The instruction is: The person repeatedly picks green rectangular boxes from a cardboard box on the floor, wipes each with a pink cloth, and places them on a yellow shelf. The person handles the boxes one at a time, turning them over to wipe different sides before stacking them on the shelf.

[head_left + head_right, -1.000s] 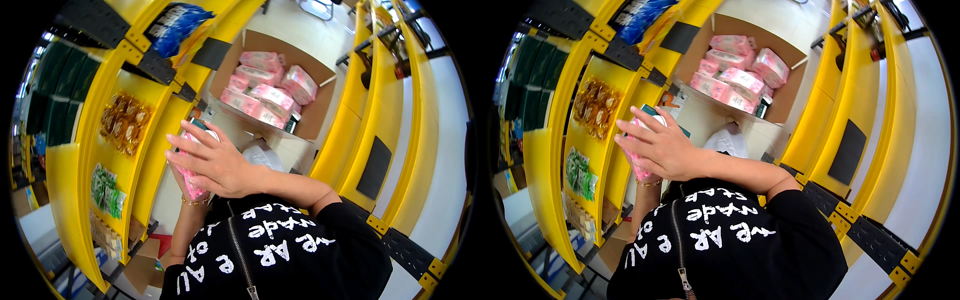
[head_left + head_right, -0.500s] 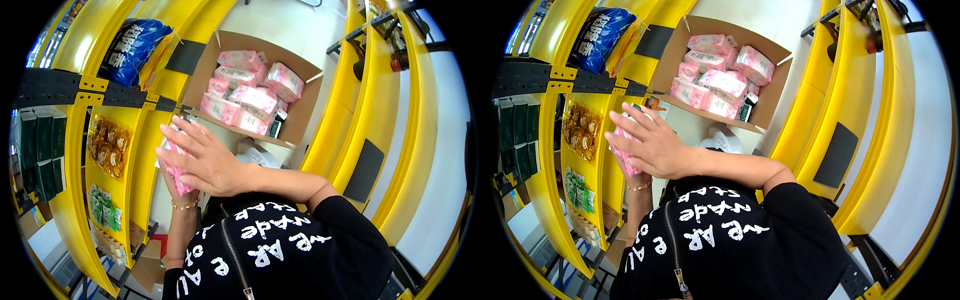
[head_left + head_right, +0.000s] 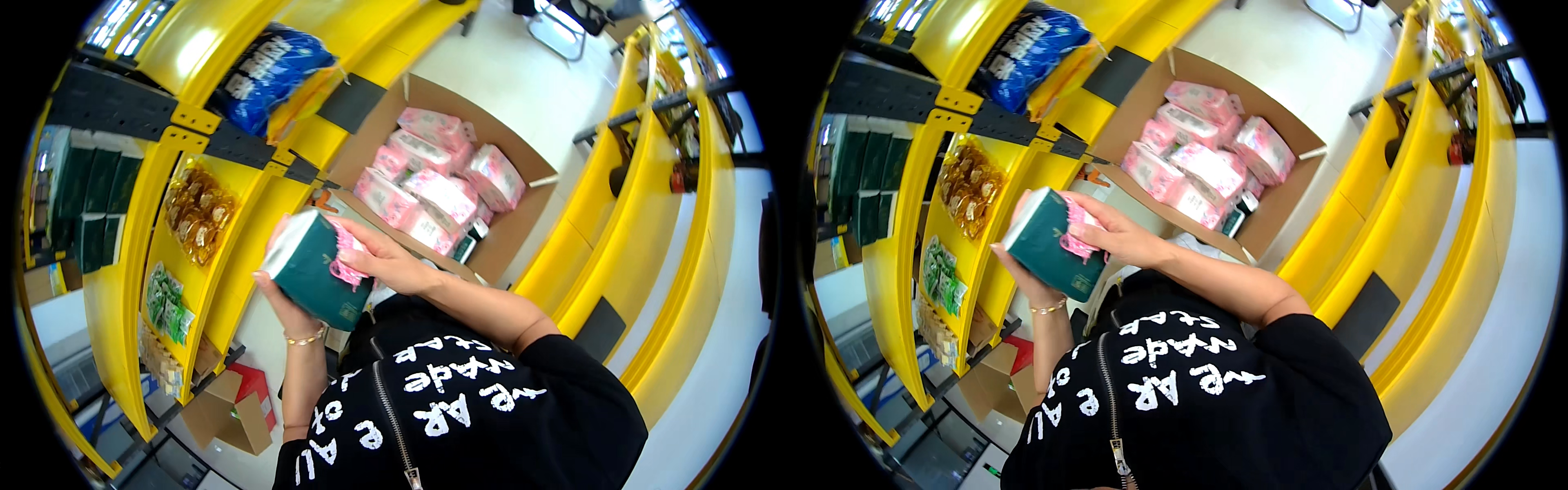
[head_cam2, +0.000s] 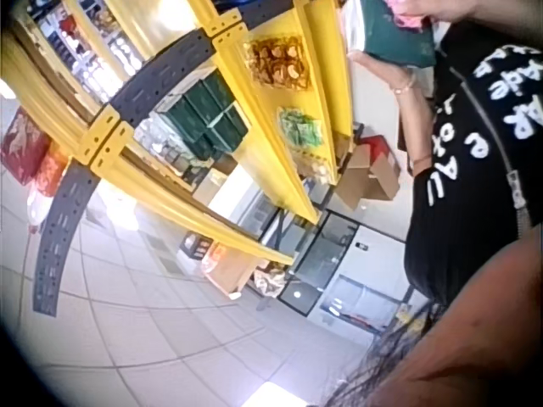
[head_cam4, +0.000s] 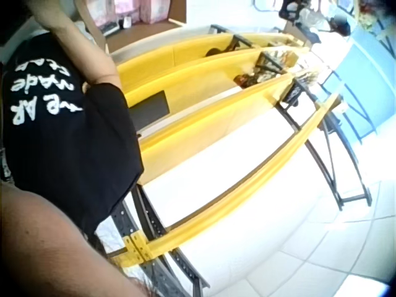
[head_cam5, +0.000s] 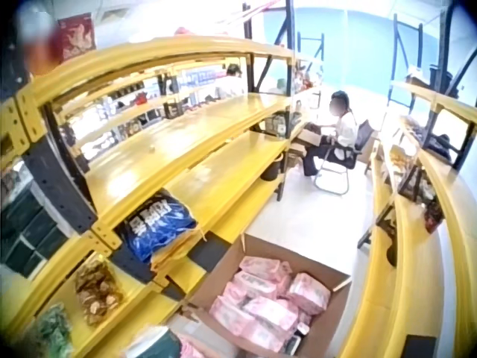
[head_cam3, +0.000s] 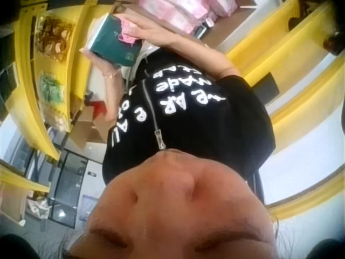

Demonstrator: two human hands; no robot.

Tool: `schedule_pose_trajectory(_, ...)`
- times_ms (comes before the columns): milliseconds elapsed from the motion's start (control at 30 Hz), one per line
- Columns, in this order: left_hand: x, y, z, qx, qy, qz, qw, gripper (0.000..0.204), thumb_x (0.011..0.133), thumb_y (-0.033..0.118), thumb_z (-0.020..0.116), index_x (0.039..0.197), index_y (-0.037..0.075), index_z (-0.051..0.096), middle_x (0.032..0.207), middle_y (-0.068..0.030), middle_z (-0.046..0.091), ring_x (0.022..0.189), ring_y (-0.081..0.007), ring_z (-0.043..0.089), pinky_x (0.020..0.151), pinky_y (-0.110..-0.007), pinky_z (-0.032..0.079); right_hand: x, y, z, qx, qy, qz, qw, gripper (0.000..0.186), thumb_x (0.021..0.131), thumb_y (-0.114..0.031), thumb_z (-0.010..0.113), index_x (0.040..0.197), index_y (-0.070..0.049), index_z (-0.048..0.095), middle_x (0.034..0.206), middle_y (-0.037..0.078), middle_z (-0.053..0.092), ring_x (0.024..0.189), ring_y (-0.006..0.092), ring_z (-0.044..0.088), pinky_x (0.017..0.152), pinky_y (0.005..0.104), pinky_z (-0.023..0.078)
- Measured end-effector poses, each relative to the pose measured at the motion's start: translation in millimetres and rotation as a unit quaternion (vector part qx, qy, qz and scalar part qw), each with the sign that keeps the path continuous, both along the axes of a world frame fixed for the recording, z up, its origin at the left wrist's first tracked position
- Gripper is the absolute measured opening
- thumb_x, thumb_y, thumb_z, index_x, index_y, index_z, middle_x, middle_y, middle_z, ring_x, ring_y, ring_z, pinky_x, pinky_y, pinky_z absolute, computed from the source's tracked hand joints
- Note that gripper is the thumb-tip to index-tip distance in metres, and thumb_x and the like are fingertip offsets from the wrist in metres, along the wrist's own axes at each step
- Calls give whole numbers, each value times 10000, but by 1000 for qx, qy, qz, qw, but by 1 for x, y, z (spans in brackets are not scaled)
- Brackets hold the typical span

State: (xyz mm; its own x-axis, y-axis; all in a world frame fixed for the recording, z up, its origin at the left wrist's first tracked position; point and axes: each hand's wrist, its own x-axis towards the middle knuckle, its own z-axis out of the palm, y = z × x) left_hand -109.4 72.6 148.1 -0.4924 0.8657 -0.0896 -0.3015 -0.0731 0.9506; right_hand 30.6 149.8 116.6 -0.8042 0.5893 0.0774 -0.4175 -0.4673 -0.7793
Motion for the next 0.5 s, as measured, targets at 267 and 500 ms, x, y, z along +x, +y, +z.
schedule_pose_trajectory(267,2,-31,-2,-27,208,190,959,667,994,541,361,1409,18,350,1336,-131,461,1226,-199,451,1053,-327,342,-30,-13,21,182,-140,-134,964,548,909,-142,620,1387,20,407,1324,125,506,1201,177,489,1033,318,370)
schedule_pose_trajectory(500,-33,-72,-11,37,55,308,949,468,962,335,581,1265,-7,478,1191,-98,569,1087,-160,528,955,-310,422,-73,-41,55,532,-79,-40,842,659,898,-133,582,1452,43,271,1509,288,238,1406,383,277,1123,431,250)
